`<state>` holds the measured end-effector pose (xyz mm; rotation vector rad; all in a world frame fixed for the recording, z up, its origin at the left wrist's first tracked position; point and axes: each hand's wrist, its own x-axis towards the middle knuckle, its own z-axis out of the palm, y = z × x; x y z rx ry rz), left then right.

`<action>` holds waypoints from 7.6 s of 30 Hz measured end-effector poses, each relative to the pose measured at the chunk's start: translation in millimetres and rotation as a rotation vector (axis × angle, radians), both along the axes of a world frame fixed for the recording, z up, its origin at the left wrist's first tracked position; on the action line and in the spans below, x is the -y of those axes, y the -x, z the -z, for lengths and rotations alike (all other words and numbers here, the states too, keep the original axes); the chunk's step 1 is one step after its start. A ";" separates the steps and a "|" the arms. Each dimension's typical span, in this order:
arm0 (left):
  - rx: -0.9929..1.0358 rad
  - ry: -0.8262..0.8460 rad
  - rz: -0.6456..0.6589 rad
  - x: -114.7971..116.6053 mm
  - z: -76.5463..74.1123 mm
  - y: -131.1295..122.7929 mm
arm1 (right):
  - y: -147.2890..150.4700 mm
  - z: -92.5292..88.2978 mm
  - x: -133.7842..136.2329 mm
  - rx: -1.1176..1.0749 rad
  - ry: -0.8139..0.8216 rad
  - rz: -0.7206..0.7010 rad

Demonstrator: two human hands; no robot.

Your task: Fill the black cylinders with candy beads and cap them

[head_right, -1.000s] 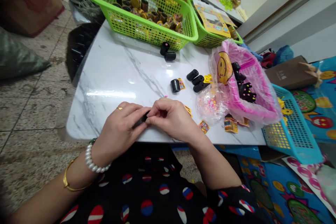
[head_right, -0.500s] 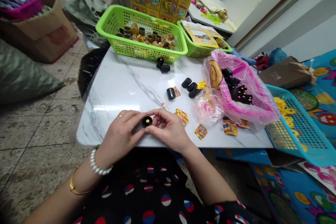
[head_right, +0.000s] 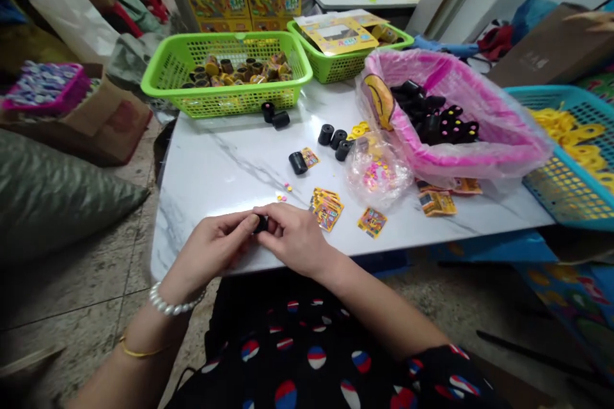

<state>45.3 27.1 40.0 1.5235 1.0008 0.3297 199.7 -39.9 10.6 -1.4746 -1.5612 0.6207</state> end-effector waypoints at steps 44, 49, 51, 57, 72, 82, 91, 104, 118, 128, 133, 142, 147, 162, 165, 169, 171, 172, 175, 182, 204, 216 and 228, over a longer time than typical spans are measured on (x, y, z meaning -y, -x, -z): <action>0.149 0.003 -0.159 4.5 0.8 1.7 | -82.6 -41.7 -69.7 0.573 0.156 0.179; 0.226 -0.251 -0.171 2.2 7.4 -4.1 | -39.7 -46.9 -16.3 0.159 0.119 -0.047; 0.173 -0.356 -0.128 3.0 11.9 -2.4 | -26.8 -38.0 -3.9 0.136 0.125 -0.063; -0.011 -0.758 -0.074 5.5 21.6 5.0 | -33.2 -12.6 -11.0 0.396 0.089 0.207; 0.030 -0.857 -0.025 8.3 32.0 1.9 | -32.3 -8.9 -23.4 0.530 0.113 0.168; 0.039 -0.824 -0.031 11.7 34.6 3.0 | -31.6 -21.9 -18.9 0.397 0.047 0.150; 0.021 -0.864 -0.038 12.3 37.6 4.2 | -11.2 -48.4 -14.1 0.527 -0.047 -0.088; 0.006 -0.848 -0.031 13.3 36.8 3.6 | -11.1 -48.2 -14.0 0.559 -0.039 -0.097; -0.002 -0.830 -0.017 13.6 34.8 4.0 | -10.1 -37.8 -8.4 0.386 -0.071 0.007; -0.017 -0.839 0.007 11.8 34.4 2.7 | -9.7 -37.7 -6.5 0.435 -0.108 -0.028; -0.040 -0.822 0.010 11.9 33.6 2.8 | -10.5 -37.0 -9.9 0.362 0.018 -0.005; -0.023 -0.818 0.030 11.3 34.9 3.5 | -4.7 -20.3 0.7 -0.031 0.139 0.130; -0.030 -0.839 0.033 10.1 33.0 3.3 | -2.2 -14.2 -0.4 -0.255 0.173 0.140; -0.010 -0.604 0.062 4.7 8.6 15.4 | -6.2 0.0 5.5 -0.180 0.067 0.039; 0.002 -0.196 0.068 -4.2 -6.3 15.0 | -4.1 0.1 3.6 -0.053 0.004 0.038; 0.006 0.248 0.081 -17.0 -10.8 3.5 | -4.3 0.2 1.9 -0.018 -0.071 0.035; -0.011 0.305 0.094 -21.4 -11.6 -2.1 | -5.3 2.2 2.0 -0.017 -0.093 0.028; -0.022 0.317 0.104 -23.0 -12.8 -4.5 | -5.7 3.7 2.0 -0.017 -0.100 0.028; -0.108 0.294 0.124 -25.3 -19.9 -10.4 | -6.3 8.3 2.0 -0.024 -0.113 0.038; -0.250 0.316 0.199 -30.6 -31.2 -16.3 | -8.0 6.8 1.1 -0.062 -0.086 0.020; -0.038 0.677 0.152 -41.5 -13.1 -9.3 | -5.0 6.8 2.1 -0.049 -0.040 0.031; 0.026 0.396 0.187 -25.5 -8.3 -6.3 | 6.4 9.3 -2.8 0.096 -0.143 0.066; -0.036 -0.329 0.119 -86.5 -23.5 -80.4 | -162.1 -88.2 7.7 0.563 -0.279 0.790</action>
